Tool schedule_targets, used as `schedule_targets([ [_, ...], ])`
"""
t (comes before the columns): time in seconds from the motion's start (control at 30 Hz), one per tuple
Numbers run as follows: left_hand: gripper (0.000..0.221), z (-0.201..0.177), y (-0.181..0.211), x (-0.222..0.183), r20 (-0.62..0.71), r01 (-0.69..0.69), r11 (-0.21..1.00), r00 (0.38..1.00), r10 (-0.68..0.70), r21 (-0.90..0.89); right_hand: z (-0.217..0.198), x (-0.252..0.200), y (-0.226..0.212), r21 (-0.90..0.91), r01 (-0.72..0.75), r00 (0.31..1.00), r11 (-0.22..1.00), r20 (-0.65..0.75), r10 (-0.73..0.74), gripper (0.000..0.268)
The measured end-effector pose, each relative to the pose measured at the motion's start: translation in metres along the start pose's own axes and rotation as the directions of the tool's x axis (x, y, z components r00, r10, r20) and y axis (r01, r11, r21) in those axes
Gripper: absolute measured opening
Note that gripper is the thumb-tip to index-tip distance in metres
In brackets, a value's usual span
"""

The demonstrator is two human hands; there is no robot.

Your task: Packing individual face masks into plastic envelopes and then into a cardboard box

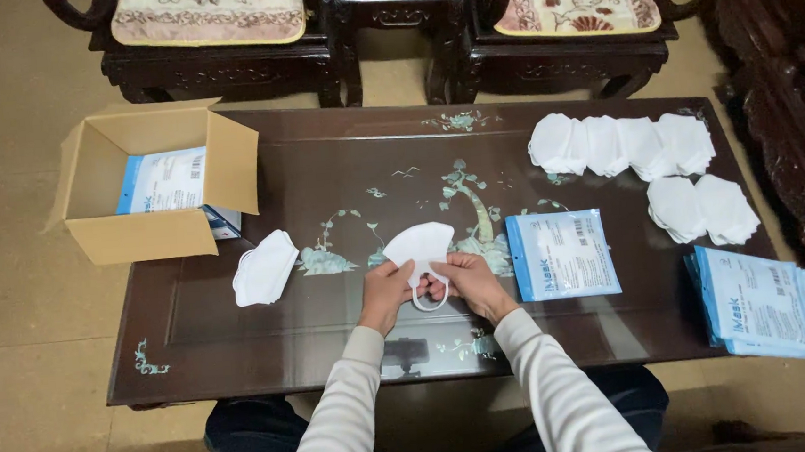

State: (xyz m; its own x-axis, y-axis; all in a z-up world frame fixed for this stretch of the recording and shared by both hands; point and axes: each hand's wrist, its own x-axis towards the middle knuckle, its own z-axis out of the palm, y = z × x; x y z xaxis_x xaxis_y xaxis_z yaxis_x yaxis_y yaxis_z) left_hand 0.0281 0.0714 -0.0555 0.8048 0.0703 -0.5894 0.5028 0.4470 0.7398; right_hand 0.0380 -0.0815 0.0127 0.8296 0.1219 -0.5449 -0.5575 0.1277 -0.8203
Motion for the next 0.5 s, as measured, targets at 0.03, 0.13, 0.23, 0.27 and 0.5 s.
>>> schedule_targets([
  [0.03,0.038,0.002,0.006,-0.005,0.0,-0.004,1.0,1.0,0.004,-0.004,-0.002,0.005,0.001,-0.005,0.003,1.0,1.0,0.003,-0.003,0.019],
  [0.13,0.041,0.001,0.016,-0.018,0.042,0.014,1.0,0.999,-0.014,-0.008,-0.005,0.012,0.011,0.017,-0.003,1.0,1.0,-0.013,0.003,0.019],
  [0.23,0.036,0.001,0.01,-0.017,0.062,0.006,1.0,0.998,-0.006,0.014,-0.007,0.014,0.013,0.005,0.005,1.0,1.0,-0.022,-0.005,0.02],
  [0.27,0.034,0.001,0.009,-0.015,0.065,-0.002,1.0,0.998,0.001,0.018,-0.007,0.013,0.011,0.001,0.001,1.0,1.0,-0.015,-0.001,0.02],
  [0.5,0.031,0.001,0.014,-0.021,0.065,-0.013,1.0,0.998,0.012,0.019,-0.007,0.008,0.006,-0.003,-0.012,1.0,1.0,0.01,0.012,0.021],
])
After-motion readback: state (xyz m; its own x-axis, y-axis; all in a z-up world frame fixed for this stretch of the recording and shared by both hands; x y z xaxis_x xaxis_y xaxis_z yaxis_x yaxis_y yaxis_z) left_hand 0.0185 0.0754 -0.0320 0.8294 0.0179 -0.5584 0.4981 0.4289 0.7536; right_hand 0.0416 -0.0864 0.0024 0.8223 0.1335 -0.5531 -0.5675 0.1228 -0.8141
